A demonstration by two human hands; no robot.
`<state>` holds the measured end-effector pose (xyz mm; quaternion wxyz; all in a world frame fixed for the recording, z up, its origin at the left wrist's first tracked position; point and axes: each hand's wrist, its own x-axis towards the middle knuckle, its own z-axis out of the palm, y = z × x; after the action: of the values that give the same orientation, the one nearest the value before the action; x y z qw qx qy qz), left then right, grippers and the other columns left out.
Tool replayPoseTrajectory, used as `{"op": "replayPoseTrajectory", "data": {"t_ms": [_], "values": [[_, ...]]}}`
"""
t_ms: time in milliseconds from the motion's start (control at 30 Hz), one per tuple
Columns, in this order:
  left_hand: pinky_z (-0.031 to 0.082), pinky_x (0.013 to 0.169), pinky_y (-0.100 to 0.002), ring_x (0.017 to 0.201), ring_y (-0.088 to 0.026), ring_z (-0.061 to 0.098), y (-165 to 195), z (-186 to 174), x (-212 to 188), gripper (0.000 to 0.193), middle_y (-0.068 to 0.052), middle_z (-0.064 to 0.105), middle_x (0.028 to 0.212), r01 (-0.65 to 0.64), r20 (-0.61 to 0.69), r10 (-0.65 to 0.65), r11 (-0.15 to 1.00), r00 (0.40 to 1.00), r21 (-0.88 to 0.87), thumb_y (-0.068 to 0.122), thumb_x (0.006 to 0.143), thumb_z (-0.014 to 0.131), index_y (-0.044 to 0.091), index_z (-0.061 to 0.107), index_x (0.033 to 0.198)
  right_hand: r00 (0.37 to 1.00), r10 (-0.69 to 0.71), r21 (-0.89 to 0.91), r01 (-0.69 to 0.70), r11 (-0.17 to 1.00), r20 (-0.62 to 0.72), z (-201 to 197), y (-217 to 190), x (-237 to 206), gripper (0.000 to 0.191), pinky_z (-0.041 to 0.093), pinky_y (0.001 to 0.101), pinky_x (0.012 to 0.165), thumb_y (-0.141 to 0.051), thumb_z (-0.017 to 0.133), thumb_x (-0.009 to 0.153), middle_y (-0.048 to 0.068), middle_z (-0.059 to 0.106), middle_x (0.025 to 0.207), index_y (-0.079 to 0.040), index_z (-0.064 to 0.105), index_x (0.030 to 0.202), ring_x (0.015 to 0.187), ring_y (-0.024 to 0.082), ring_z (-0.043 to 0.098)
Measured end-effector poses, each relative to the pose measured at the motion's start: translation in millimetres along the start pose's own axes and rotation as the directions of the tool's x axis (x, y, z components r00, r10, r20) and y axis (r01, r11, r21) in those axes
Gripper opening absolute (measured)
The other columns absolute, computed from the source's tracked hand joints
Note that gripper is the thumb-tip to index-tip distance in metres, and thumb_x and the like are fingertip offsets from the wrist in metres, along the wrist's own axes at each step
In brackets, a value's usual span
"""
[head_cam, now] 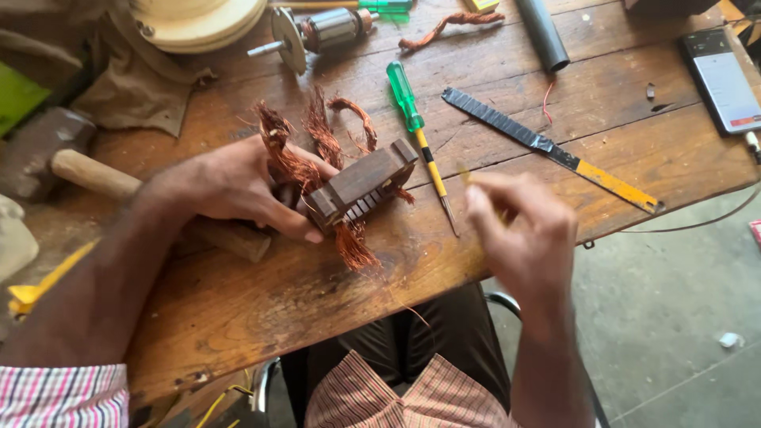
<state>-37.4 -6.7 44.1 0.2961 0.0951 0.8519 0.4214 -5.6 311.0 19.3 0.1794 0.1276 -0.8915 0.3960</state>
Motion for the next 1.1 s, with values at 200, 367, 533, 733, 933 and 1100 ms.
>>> {"op": "replayPoseTrajectory", "data": {"t_ms": [200, 367, 533, 733, 933, 1100], "values": [[0.053, 0.054, -0.029, 0.067, -0.009, 0.066, -17, -7, 1, 0.053, 0.0, 0.077, 0.082, -0.094, 0.047, 0.103, 0.982, 0.994, -0.162, 0.015, 0.066, 0.089, 0.013, 0.069, 0.115, 0.992, -0.127, -0.124, 0.127, 0.984, 0.004, 16, 36, 38, 0.02, 0.053, 0.0373, 0.081, -0.018, 0.081, 0.094, 0.01, 0.07, 0.093, -0.01, 0.079, 0.112, 0.088, 0.023, 0.065], [0.058, 0.052, -0.029, 0.074, -0.009, 0.068, -36, -5, 10, 0.052, 0.004, 0.072, 0.101, -0.244, 0.025, 0.256, 0.944, 0.966, -0.224, 0.019, 0.073, 0.091, 0.009, 0.061, 0.114, 0.993, -0.113, -0.104, 0.114, 0.988, 0.018, 19, 45, 33, 0.024, 0.052, 0.038, 0.086, -0.017, 0.08, 0.094, 0.01, 0.07, 0.095, -0.01, 0.077, 0.117, 0.094, 0.025, 0.065], [0.059, 0.069, -0.036, 0.086, -0.022, 0.068, -44, -5, 6, 0.077, -0.012, 0.073, 0.107, -0.113, -0.053, 0.107, 0.985, 0.993, -0.133, 0.031, 0.071, 0.094, 0.017, 0.054, 0.135, 0.992, -0.126, -0.074, 0.126, 0.989, 0.003, 16, 43, 28, 0.023, 0.052, 0.0371, 0.088, -0.015, 0.078, 0.094, 0.009, 0.07, 0.098, -0.009, 0.077, 0.116, 0.097, 0.025, 0.065], [0.059, 0.089, -0.039, 0.111, -0.021, 0.065, -33, 6, -3, 0.089, -0.006, 0.066, 0.121, -0.336, -0.117, 0.32, 0.93, 0.94, -0.152, 0.054, 0.057, 0.091, 0.013, 0.055, 0.129, 0.992, -0.125, -0.112, 0.121, 0.986, -0.029, 15, 37, 29, 0.022, 0.052, 0.0379, 0.087, -0.013, 0.078, 0.092, 0.009, 0.07, 0.1, -0.009, 0.077, 0.114, 0.096, 0.026, 0.064], [0.054, 0.1, -0.038, 0.116, -0.021, 0.064, -25, 5, -8, 0.086, -0.007, 0.066, 0.122, -0.523, -0.189, 0.512, 0.852, 0.838, -0.012, 0.053, 0.061, 0.092, 0.009, 0.058, 0.127, 0.946, -0.293, -0.203, 0.263, 0.943, -0.137, 10, 7, 33, 0.027, 0.051, 0.0405, 0.092, -0.006, 0.075, 0.088, 0.012, 0.069, 0.107, -0.007, 0.076, 0.115, 0.102, 0.03, 0.063], [0.056, 0.099, -0.036, 0.111, -0.018, 0.07, -20, 7, -10, 0.084, -0.004, 0.072, 0.113, -0.377, -0.208, 0.373, 0.926, 0.904, 0.024, 0.05, 0.061, 0.094, 0.011, 0.057, 0.126, 0.855, -0.51, 0.049, 0.515, 0.856, -0.092, 16, -15, 80, 0.024, 0.056, 0.0354, 0.086, -0.003, 0.074, 0.093, 0.014, 0.069, 0.107, -0.004, 0.072, 0.117, 0.099, 0.024, 0.069]]}}
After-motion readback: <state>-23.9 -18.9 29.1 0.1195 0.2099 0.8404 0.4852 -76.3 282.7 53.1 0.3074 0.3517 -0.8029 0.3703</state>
